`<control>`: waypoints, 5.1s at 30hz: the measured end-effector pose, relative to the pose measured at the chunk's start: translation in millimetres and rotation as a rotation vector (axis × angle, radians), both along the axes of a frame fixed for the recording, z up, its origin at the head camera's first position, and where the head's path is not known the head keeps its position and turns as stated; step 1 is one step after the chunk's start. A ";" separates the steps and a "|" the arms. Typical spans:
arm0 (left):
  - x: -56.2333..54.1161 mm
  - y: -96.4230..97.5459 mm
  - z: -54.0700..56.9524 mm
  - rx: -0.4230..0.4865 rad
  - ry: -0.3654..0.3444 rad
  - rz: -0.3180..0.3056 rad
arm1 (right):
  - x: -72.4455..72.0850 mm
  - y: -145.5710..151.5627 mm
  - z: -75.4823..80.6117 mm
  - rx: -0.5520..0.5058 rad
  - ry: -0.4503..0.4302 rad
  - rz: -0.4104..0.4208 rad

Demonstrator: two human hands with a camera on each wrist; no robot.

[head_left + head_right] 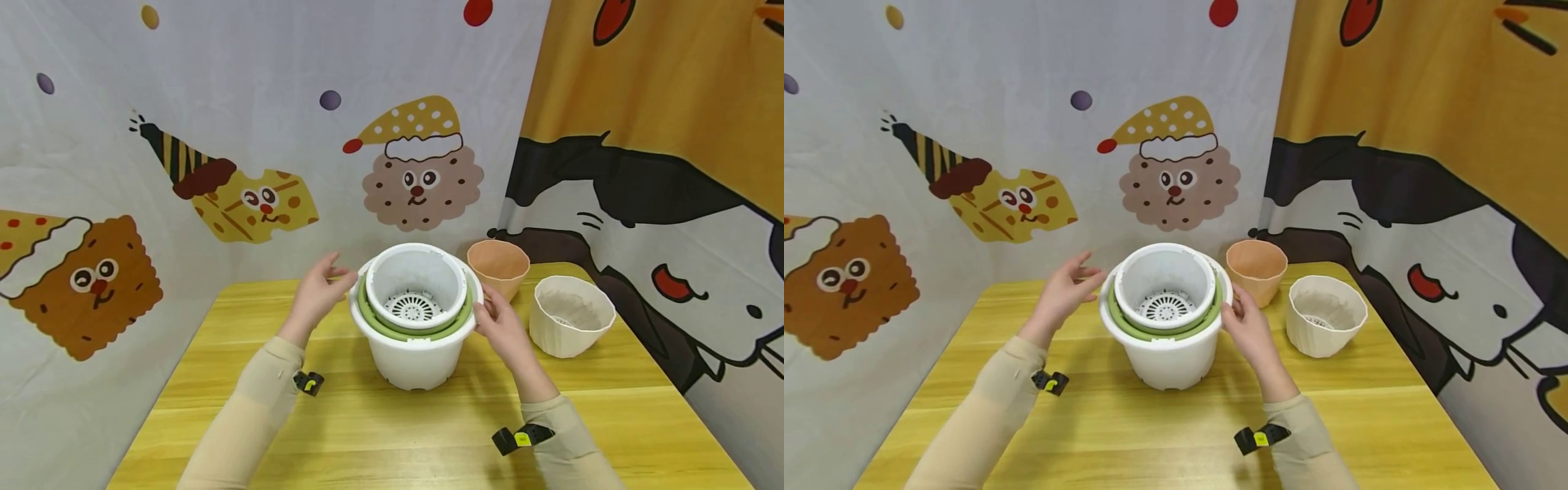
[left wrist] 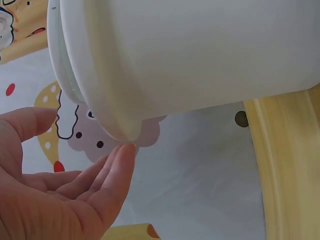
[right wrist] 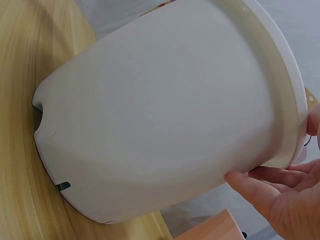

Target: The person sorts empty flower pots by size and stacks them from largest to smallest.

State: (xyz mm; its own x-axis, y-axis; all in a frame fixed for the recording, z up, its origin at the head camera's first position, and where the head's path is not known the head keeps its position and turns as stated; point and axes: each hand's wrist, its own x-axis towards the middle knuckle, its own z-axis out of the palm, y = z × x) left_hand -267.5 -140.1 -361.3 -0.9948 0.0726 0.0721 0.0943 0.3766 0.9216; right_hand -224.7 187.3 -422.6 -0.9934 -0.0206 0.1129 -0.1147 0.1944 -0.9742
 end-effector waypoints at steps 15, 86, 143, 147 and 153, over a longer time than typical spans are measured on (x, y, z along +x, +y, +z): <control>3.5 1.9 -21.4 0.203 -0.137 -0.073 | -0.4 1.0 -0.2 -0.010 0.004 0.008; 7.5 4.9 -47.4 0.403 -0.138 -0.024 | 21.5 32.3 -1.0 0.281 0.134 0.035; 9.3 6.3 -49.6 0.400 -0.123 0.004 | 20.5 193.9 37.1 0.681 0.027 -0.341; 10.2 6.4 -49.1 0.396 -0.126 0.005 | 17.3 201.9 35.6 0.709 -0.004 -0.326; 10.0 6.2 -49.8 0.396 -0.123 0.010 | 10.1 212.0 31.8 0.784 -0.063 -0.311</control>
